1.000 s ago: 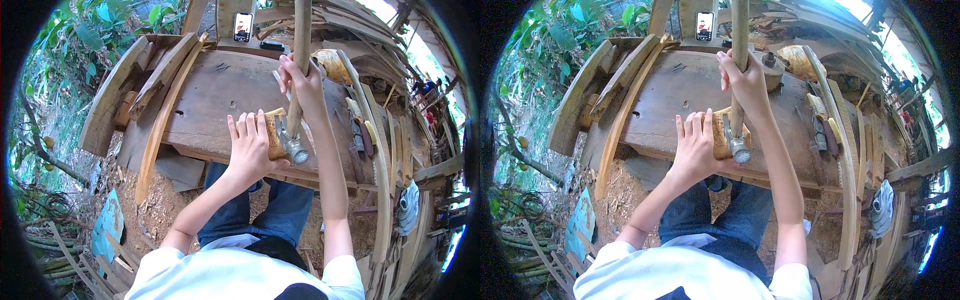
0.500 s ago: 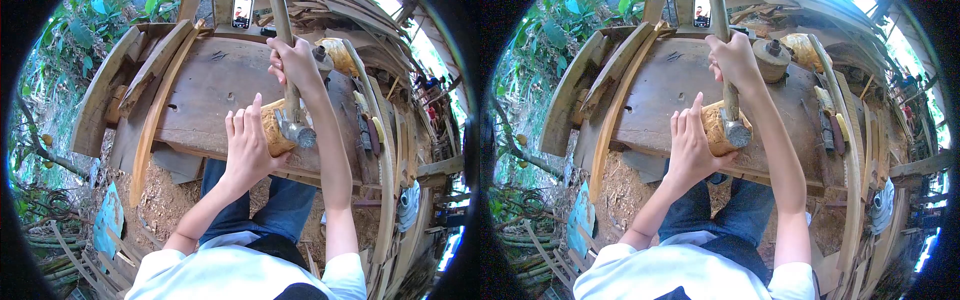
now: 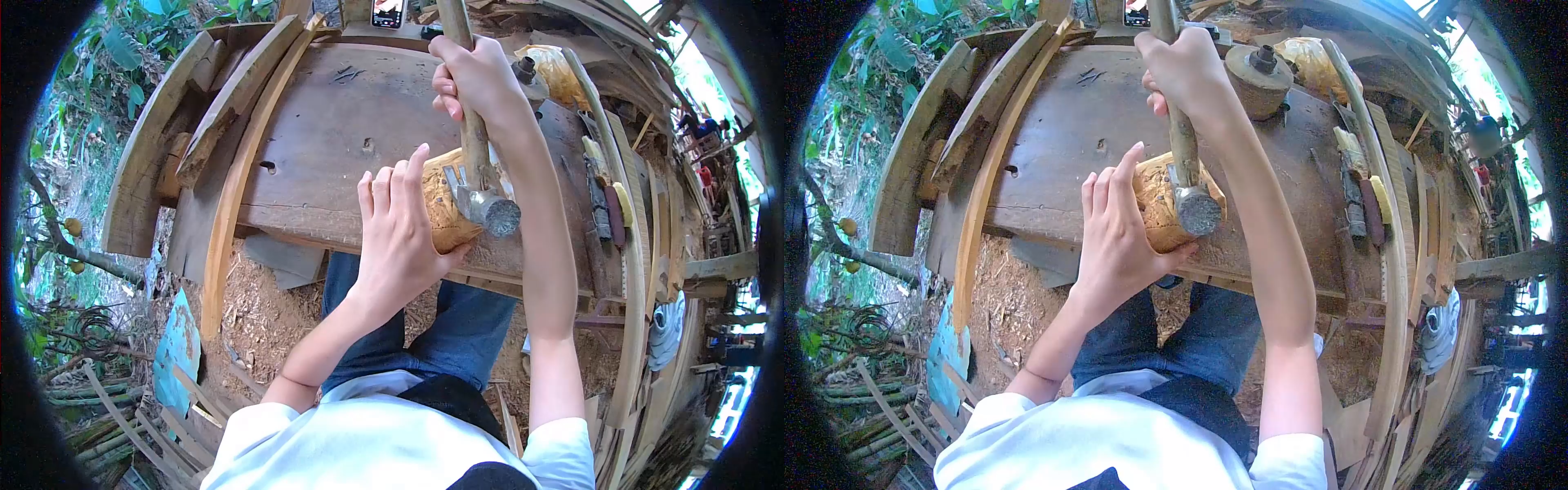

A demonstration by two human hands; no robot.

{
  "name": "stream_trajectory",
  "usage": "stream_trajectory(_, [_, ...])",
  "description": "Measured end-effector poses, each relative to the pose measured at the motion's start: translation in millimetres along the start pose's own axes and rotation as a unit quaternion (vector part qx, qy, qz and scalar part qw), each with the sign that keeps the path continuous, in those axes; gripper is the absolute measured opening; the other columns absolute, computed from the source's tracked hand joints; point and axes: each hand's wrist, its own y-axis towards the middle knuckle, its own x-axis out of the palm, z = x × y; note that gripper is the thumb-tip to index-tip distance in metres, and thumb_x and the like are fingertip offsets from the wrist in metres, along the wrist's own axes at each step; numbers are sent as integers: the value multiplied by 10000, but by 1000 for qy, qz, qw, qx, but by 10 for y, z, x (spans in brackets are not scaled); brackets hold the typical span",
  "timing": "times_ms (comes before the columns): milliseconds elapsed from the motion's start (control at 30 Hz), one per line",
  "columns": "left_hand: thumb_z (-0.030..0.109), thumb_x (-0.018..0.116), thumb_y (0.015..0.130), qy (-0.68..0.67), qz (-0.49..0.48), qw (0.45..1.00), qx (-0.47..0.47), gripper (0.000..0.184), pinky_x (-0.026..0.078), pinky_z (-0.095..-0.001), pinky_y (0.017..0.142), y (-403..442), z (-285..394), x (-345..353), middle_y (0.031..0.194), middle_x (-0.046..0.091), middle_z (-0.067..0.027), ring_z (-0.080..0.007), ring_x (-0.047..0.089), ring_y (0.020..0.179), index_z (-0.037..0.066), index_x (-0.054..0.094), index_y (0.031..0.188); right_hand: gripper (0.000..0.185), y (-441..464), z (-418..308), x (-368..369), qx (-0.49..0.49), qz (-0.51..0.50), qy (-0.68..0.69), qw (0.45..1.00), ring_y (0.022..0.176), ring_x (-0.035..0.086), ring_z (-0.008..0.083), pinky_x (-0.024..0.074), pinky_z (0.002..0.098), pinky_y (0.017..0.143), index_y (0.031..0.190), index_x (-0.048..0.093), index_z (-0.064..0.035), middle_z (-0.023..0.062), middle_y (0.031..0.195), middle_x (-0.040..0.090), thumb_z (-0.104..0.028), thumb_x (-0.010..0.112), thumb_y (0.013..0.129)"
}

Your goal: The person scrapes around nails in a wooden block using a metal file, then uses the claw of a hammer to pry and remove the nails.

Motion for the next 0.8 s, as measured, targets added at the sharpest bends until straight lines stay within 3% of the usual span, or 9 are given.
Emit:
stream_trajectory(600, [299,914,558,6,23,1000,-16,1125,266,-546,1121,-7,33,84,1311,438,-166,-352,422,1258,3,296,1450,370,34,-69,23,22,-26,-6,999,340,430,98,529,304,550,579,478,-32,34,497,492,-212,560,890])
stream_trajectory(800, [284,916,555,0,30,999,-20,1112,265,-548,1118,-7,37,97,1313,439,-157,-356,421,1257,9,305,1443,336,45,-72,27,22,-29,-4,999,341,428,92,521,292,539,636,497,-20,35,514,505,-207,558,908])
